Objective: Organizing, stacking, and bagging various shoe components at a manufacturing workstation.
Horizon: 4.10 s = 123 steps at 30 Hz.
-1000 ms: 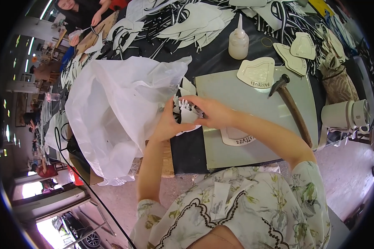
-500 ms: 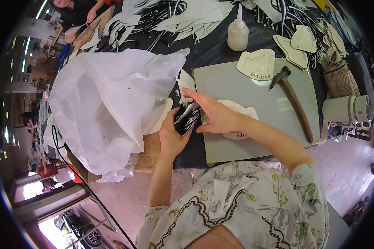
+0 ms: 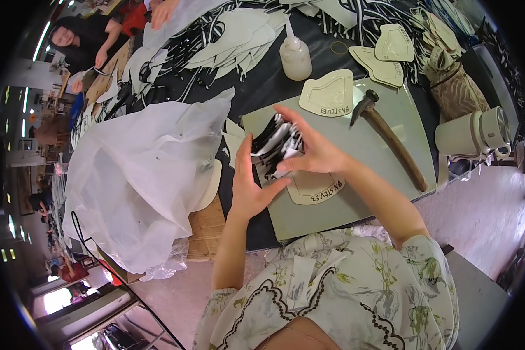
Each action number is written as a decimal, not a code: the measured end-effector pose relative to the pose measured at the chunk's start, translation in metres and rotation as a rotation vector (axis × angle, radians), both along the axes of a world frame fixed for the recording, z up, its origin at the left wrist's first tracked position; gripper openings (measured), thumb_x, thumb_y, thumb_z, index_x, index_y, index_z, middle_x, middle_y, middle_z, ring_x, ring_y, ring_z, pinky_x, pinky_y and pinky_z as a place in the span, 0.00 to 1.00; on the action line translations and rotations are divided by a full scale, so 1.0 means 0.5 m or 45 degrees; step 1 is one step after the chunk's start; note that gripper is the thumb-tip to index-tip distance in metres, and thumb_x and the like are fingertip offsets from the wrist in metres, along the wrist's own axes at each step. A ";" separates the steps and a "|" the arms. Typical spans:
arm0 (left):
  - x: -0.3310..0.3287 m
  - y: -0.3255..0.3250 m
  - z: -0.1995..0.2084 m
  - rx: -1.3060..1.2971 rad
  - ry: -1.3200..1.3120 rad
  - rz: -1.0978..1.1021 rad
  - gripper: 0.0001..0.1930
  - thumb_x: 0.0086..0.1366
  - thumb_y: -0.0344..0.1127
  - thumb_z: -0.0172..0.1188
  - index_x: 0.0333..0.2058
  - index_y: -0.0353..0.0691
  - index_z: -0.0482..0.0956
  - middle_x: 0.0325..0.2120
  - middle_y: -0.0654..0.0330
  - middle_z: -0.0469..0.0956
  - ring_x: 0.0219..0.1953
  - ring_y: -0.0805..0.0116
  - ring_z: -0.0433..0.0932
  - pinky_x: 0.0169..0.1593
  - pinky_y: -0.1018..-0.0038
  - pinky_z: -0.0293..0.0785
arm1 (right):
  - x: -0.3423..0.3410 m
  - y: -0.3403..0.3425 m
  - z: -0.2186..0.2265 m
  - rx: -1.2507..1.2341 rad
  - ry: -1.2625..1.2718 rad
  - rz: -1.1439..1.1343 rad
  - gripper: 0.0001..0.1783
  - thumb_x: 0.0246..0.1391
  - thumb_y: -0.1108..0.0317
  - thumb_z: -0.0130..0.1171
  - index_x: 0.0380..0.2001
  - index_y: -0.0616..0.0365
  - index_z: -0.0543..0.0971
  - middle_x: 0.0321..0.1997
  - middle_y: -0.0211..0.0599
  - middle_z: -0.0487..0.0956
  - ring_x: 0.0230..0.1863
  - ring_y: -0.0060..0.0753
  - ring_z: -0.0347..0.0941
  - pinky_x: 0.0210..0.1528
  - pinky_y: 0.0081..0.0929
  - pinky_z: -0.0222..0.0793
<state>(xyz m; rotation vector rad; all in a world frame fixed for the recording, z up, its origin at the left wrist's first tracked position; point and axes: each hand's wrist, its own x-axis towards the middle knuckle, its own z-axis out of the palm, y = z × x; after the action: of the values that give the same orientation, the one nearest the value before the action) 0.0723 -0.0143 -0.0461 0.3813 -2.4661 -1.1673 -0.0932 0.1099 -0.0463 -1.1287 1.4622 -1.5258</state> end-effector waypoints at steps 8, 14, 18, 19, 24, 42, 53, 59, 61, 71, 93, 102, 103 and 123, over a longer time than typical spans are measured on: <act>-0.041 -0.015 -0.014 -0.154 -0.098 0.032 0.40 0.43 0.40 0.72 0.54 0.32 0.64 0.44 0.51 0.71 0.49 0.52 0.69 0.52 0.58 0.61 | -0.012 -0.016 0.038 -0.020 0.170 -0.077 0.39 0.41 0.67 0.70 0.58 0.55 0.65 0.60 0.42 0.63 0.64 0.40 0.58 0.64 0.35 0.54; -0.067 0.005 0.003 -0.115 -0.095 0.041 0.30 0.46 0.35 0.68 0.48 0.35 0.68 0.38 0.53 0.75 0.43 0.51 0.74 0.47 0.59 0.64 | -0.026 -0.044 0.098 -0.110 1.245 -0.056 0.07 0.40 0.76 0.63 0.27 0.61 0.77 0.51 0.39 0.73 0.58 0.48 0.64 0.57 0.41 0.62; -0.076 0.004 0.012 0.132 -0.089 0.098 0.28 0.47 0.34 0.67 0.47 0.35 0.67 0.38 0.52 0.75 0.41 0.49 0.74 0.45 0.58 0.65 | -0.023 -0.040 0.081 -0.119 0.739 -0.322 0.05 0.44 0.80 0.60 0.26 0.62 0.76 0.47 0.41 0.74 0.51 0.42 0.70 0.52 0.32 0.66; -0.083 0.001 0.013 0.047 -0.039 0.076 0.27 0.47 0.33 0.68 0.45 0.34 0.67 0.36 0.50 0.77 0.38 0.49 0.77 0.42 0.61 0.70 | -0.022 -0.034 0.078 -0.085 0.510 -0.374 0.05 0.45 0.80 0.59 0.27 0.62 0.75 0.46 0.42 0.74 0.49 0.38 0.71 0.50 0.28 0.66; -0.068 -0.004 0.019 -0.073 -0.115 0.092 0.28 0.47 0.32 0.67 0.48 0.35 0.66 0.39 0.50 0.76 0.41 0.49 0.76 0.44 0.61 0.70 | -0.100 -0.012 0.090 -0.223 -0.137 -0.991 0.05 0.58 0.74 0.52 0.38 0.60 0.75 0.47 0.39 0.76 0.47 0.30 0.72 0.50 0.24 0.66; -0.097 -0.012 -0.011 0.401 -0.058 0.010 0.42 0.49 0.33 0.68 0.61 0.29 0.55 0.51 0.44 0.70 0.53 0.52 0.73 0.54 0.65 0.69 | 0.011 -0.025 -0.039 -0.481 -0.396 -0.270 0.10 0.59 0.78 0.49 0.42 0.53 0.70 0.68 0.39 0.57 0.68 0.34 0.53 0.67 0.35 0.49; -0.111 -0.028 0.004 -0.226 -0.150 0.044 0.53 0.37 0.32 0.73 0.62 0.31 0.53 0.53 0.45 0.66 0.55 0.45 0.65 0.55 0.59 0.65 | 0.013 -0.024 -0.016 -0.137 -0.264 -0.414 0.39 0.52 0.61 0.64 0.63 0.60 0.58 0.60 0.41 0.65 0.61 0.33 0.59 0.64 0.29 0.53; -0.096 -0.025 0.025 -0.012 -0.113 -0.166 0.54 0.43 0.30 0.71 0.65 0.32 0.45 0.53 0.45 0.67 0.55 0.50 0.70 0.58 0.67 0.66 | -0.015 -0.076 -0.023 -0.254 -0.063 -0.682 0.33 0.47 0.69 0.68 0.56 0.60 0.67 0.48 0.37 0.74 0.48 0.25 0.69 0.53 0.25 0.65; -0.102 -0.029 0.011 0.119 -0.094 -0.111 0.53 0.45 0.31 0.71 0.65 0.33 0.44 0.53 0.43 0.66 0.54 0.46 0.70 0.56 0.64 0.68 | -0.011 -0.083 -0.019 -0.315 -0.081 -0.602 0.32 0.48 0.68 0.67 0.55 0.60 0.68 0.49 0.37 0.74 0.49 0.26 0.69 0.54 0.26 0.65; -0.116 -0.076 -0.020 0.238 -0.001 -0.076 0.41 0.49 0.28 0.66 0.61 0.33 0.55 0.52 0.43 0.70 0.54 0.48 0.72 0.56 0.64 0.68 | -0.084 0.000 0.021 -0.228 0.570 -0.217 0.13 0.41 0.74 0.68 0.30 0.57 0.74 0.64 0.46 0.62 0.66 0.46 0.56 0.65 0.45 0.53; -0.120 -0.080 0.025 0.062 -0.285 -0.142 0.44 0.48 0.27 0.66 0.63 0.34 0.52 0.55 0.41 0.65 0.58 0.47 0.67 0.59 0.64 0.64 | -0.047 -0.019 0.111 0.414 1.759 0.327 0.05 0.41 0.71 0.58 0.25 0.59 0.77 0.30 0.34 0.75 0.34 0.34 0.76 0.32 0.30 0.73; -0.114 -0.069 -0.001 0.064 -0.138 -0.120 0.46 0.47 0.28 0.67 0.63 0.31 0.52 0.51 0.41 0.68 0.54 0.44 0.69 0.56 0.61 0.66 | -0.046 -0.043 0.119 0.169 1.472 0.004 0.15 0.46 0.66 0.60 0.37 0.61 0.75 0.36 0.38 0.76 0.39 0.39 0.75 0.39 0.31 0.73; -0.108 -0.066 -0.003 0.109 -0.153 -0.086 0.46 0.47 0.29 0.68 0.63 0.31 0.52 0.51 0.41 0.68 0.53 0.44 0.70 0.55 0.61 0.67 | -0.050 -0.044 0.126 0.024 1.149 -0.180 0.21 0.50 0.62 0.60 0.45 0.62 0.74 0.42 0.40 0.76 0.46 0.41 0.74 0.47 0.32 0.72; -0.093 -0.023 0.017 -0.030 -0.051 -0.084 0.47 0.45 0.38 0.71 0.62 0.33 0.56 0.51 0.47 0.68 0.56 0.47 0.65 0.59 0.59 0.62 | -0.014 -0.053 -0.022 0.009 -0.091 -0.159 0.61 0.32 0.59 0.78 0.67 0.56 0.52 0.61 0.42 0.65 0.61 0.36 0.61 0.64 0.32 0.54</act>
<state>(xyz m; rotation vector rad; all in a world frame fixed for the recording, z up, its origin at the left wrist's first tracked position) 0.0258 -0.0256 -0.0374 0.3223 -2.5425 -1.1666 -0.1002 0.0836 -0.0572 -0.9840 1.5121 -1.6276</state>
